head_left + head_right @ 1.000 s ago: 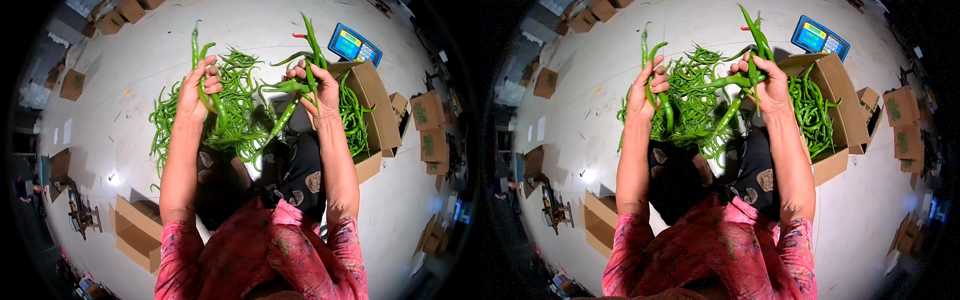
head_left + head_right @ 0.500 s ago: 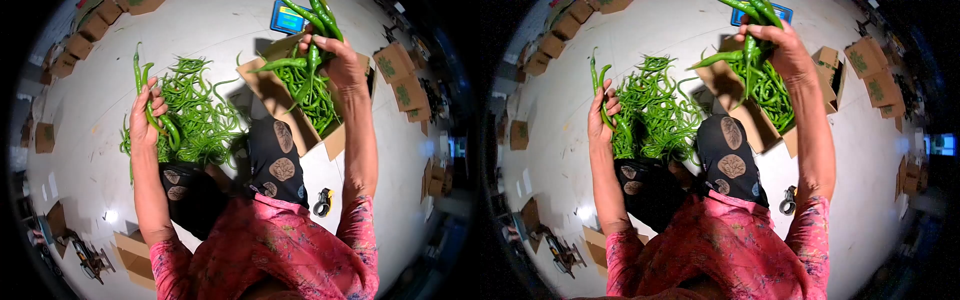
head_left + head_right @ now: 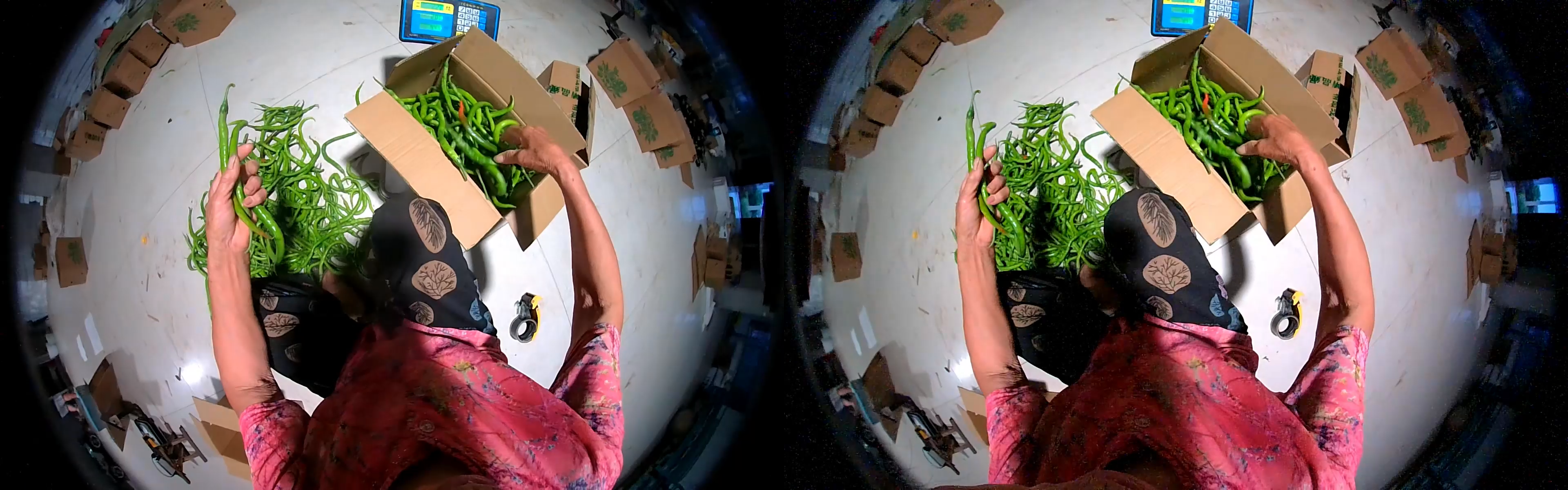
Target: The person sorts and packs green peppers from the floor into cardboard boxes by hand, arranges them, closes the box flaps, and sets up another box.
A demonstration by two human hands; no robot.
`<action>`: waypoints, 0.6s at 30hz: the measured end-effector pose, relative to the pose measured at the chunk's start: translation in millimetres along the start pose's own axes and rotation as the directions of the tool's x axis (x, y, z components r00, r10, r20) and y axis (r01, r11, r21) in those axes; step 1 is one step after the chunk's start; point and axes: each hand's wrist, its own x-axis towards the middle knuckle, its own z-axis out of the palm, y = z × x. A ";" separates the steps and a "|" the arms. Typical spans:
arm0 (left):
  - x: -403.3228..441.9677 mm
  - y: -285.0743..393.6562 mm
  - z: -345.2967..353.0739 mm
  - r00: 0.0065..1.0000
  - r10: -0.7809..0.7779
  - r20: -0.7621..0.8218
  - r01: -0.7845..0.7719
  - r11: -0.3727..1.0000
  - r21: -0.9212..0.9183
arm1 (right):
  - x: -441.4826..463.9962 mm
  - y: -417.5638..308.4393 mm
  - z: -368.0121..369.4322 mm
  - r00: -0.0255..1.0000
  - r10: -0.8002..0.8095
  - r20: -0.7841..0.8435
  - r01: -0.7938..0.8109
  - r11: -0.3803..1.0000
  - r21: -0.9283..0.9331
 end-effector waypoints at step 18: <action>5.8 -19.4 28.5 0.998 -0.065 -0.012 0.066 0.994 0.085 | -8.4 -11.1 77.7 0.898 -0.094 -0.429 0.014 0.983 -0.185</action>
